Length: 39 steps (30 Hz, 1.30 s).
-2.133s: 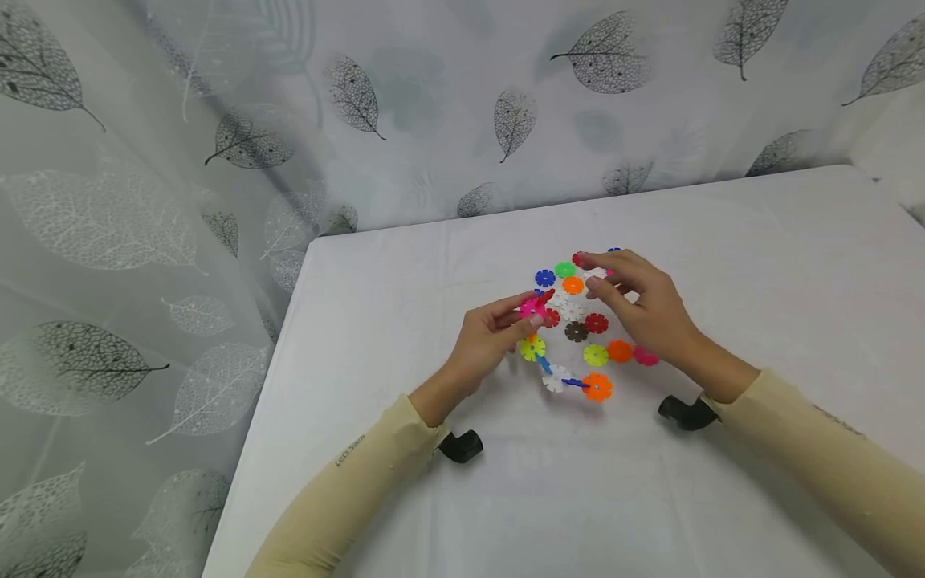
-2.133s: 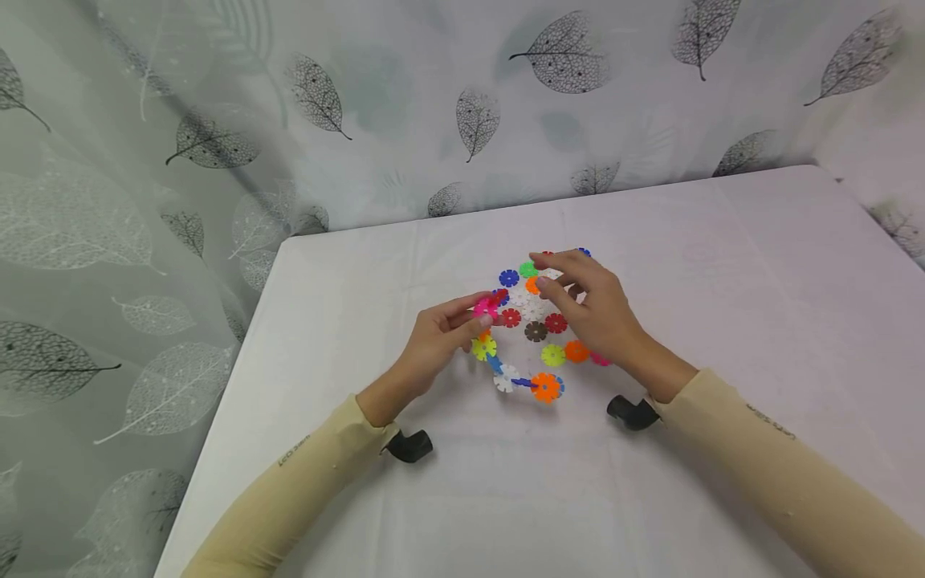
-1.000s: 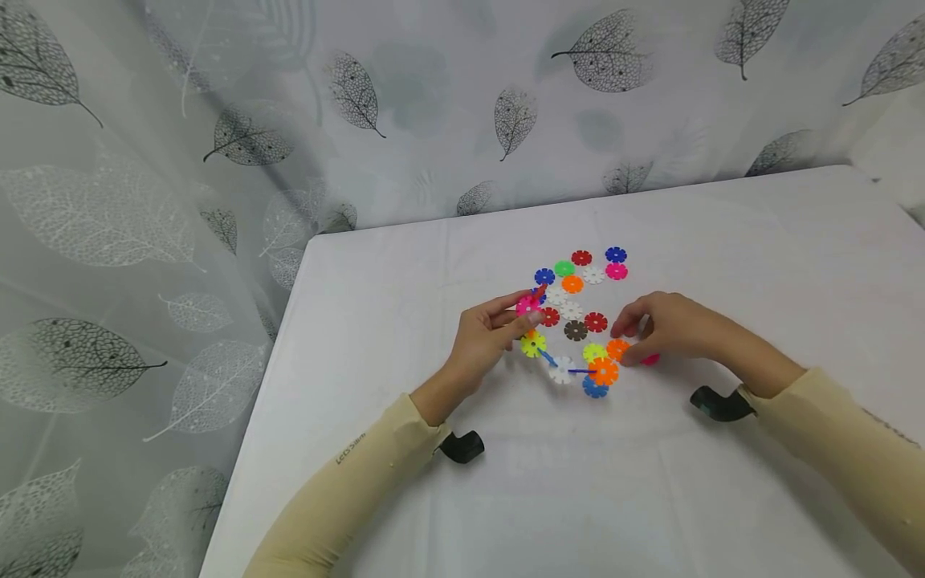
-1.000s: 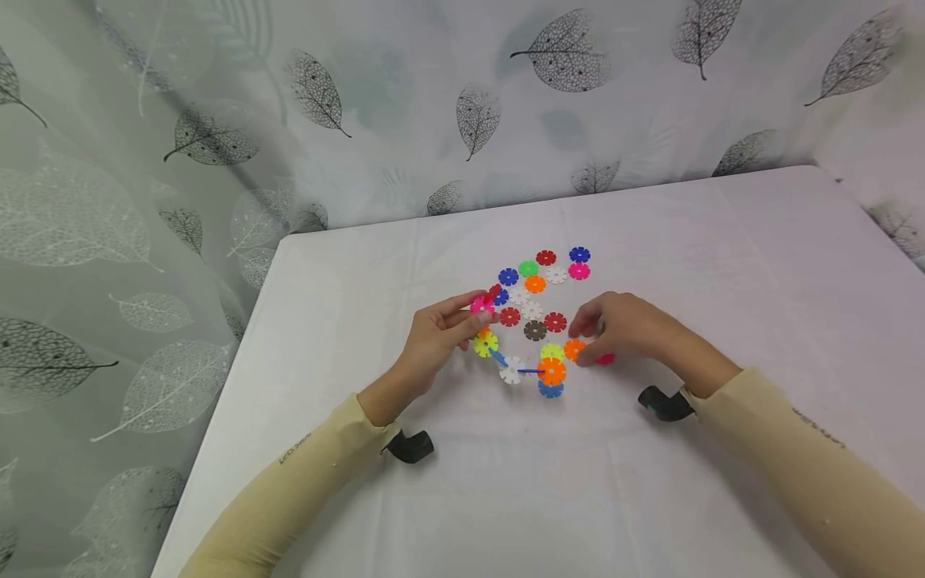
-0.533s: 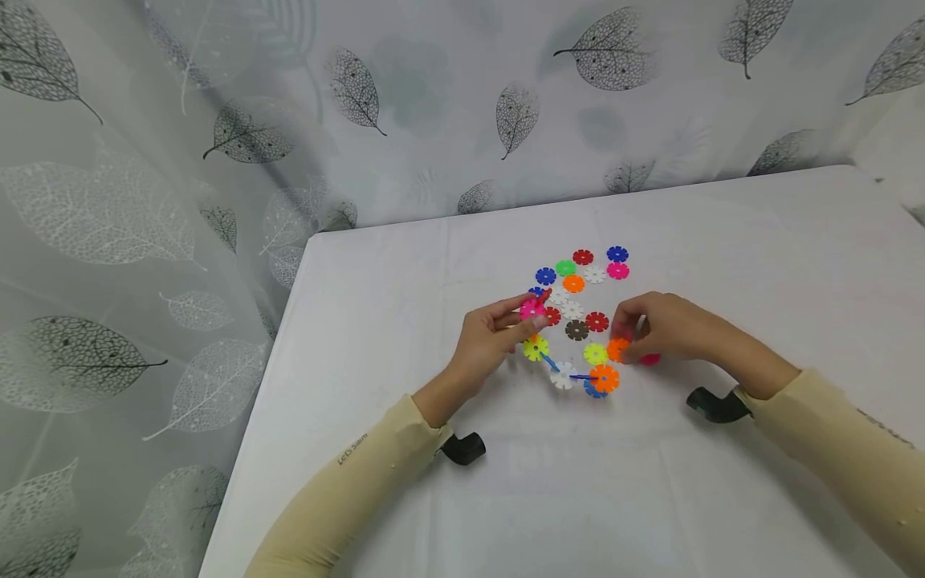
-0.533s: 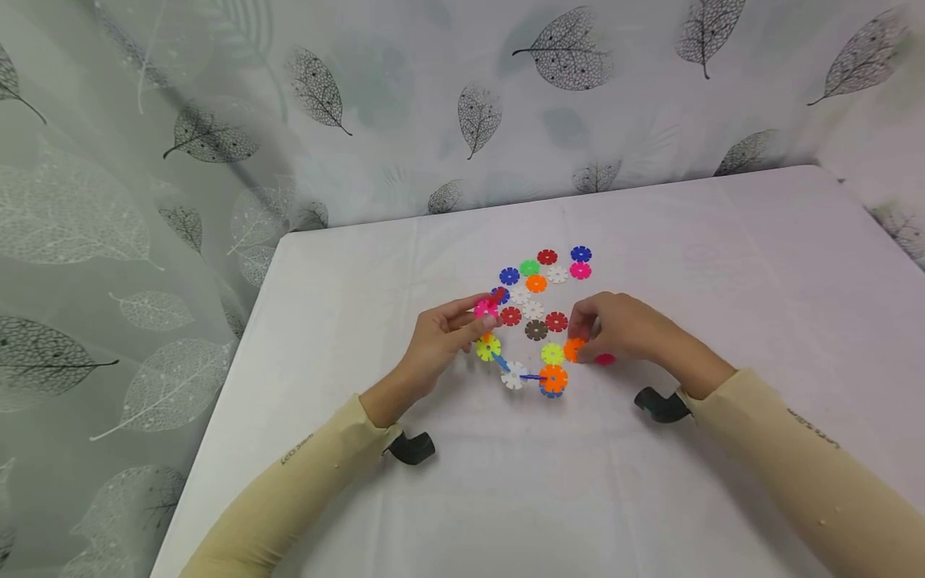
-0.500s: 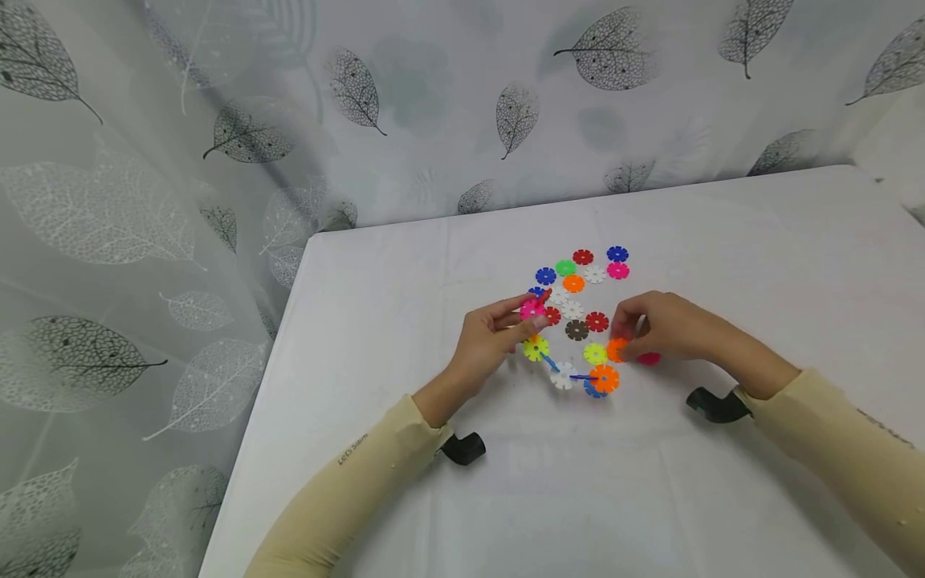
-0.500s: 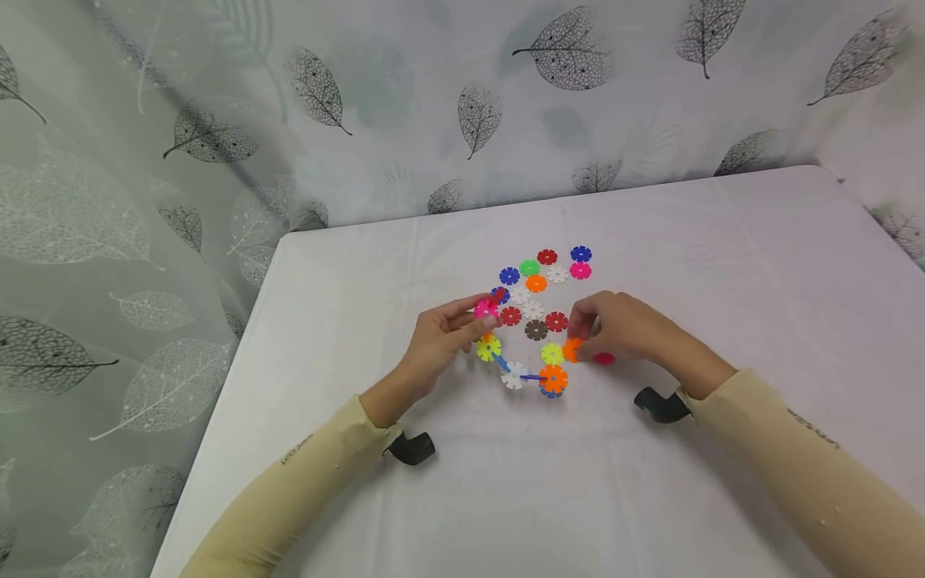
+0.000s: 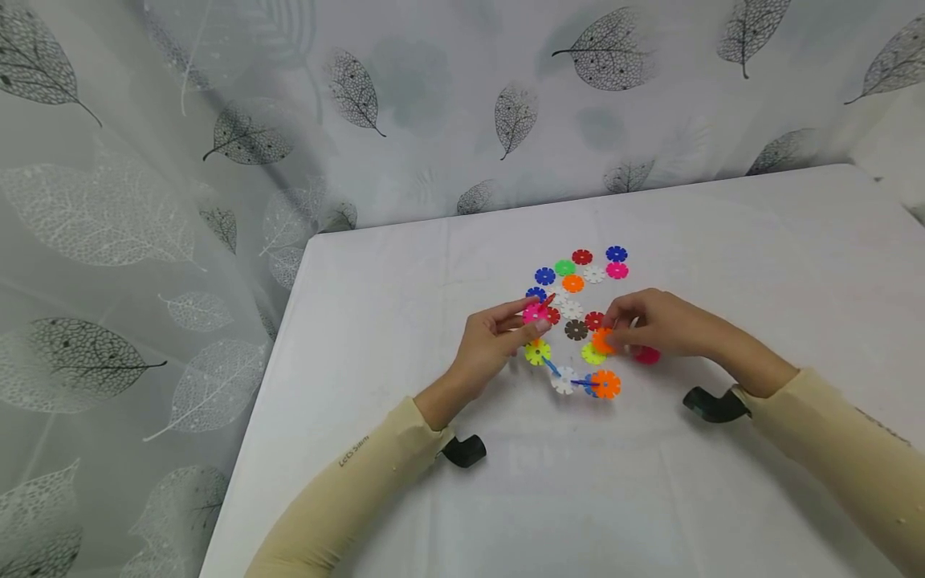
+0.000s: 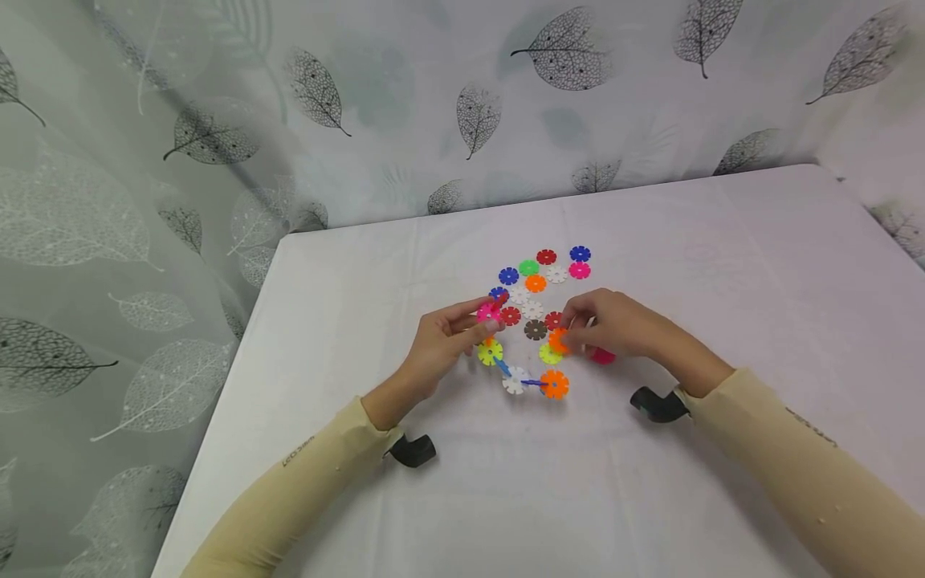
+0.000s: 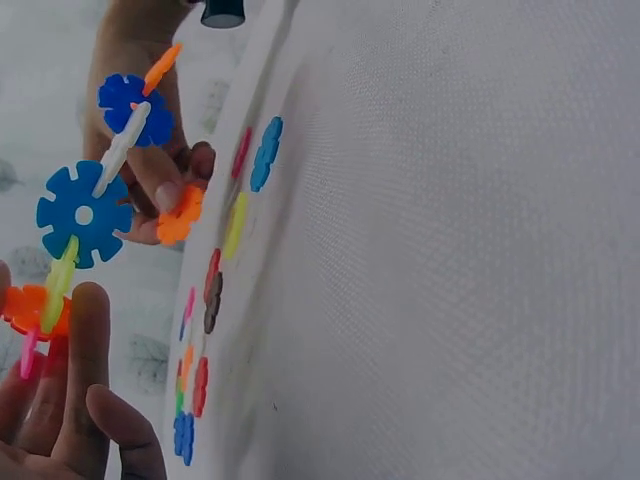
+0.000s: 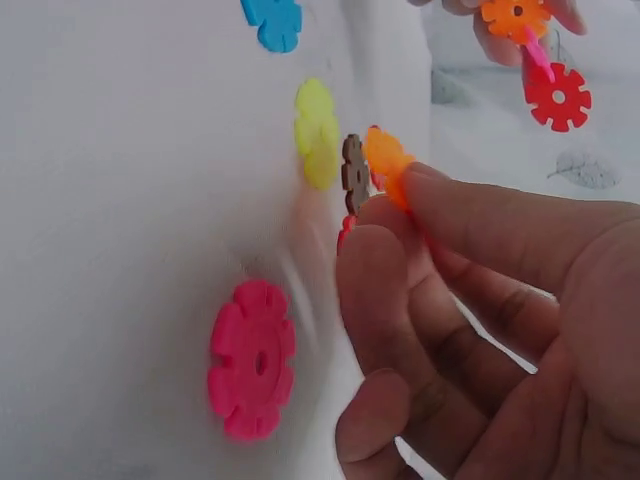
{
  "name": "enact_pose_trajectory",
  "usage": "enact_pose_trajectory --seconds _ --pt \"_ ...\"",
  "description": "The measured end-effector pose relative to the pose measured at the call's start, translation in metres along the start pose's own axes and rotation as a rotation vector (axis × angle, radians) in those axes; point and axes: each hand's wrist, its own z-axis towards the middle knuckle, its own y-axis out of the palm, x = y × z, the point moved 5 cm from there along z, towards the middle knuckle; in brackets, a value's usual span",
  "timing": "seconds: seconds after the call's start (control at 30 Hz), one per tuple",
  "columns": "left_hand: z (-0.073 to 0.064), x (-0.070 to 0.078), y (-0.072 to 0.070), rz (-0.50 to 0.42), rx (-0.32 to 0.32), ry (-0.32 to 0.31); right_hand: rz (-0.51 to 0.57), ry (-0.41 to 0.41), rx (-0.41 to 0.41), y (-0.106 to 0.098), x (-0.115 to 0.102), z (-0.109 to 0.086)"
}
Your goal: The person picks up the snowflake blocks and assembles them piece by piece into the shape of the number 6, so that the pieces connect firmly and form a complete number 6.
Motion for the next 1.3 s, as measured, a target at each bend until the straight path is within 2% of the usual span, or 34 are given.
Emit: enact_pose_trajectory --seconds 0.33,0.43,0.7,1.03,1.3 --pt "-0.002 0.001 0.003 0.01 -0.01 -0.012 0.134 -0.063 0.224 -0.009 -0.015 0.002" --pt "-0.002 0.001 0.003 0.017 -0.01 -0.013 0.164 -0.076 0.267 -0.011 -0.021 0.003" --pt "-0.003 0.002 0.004 0.014 -0.031 -0.008 0.206 -0.064 0.296 -0.011 -0.03 0.004" --pt "-0.003 0.003 0.005 -0.003 -0.045 0.002 0.226 -0.103 0.324 -0.011 -0.032 0.004" --pt "-0.003 0.004 0.005 0.012 -0.061 0.053 0.239 -0.138 0.347 -0.011 -0.035 0.003"
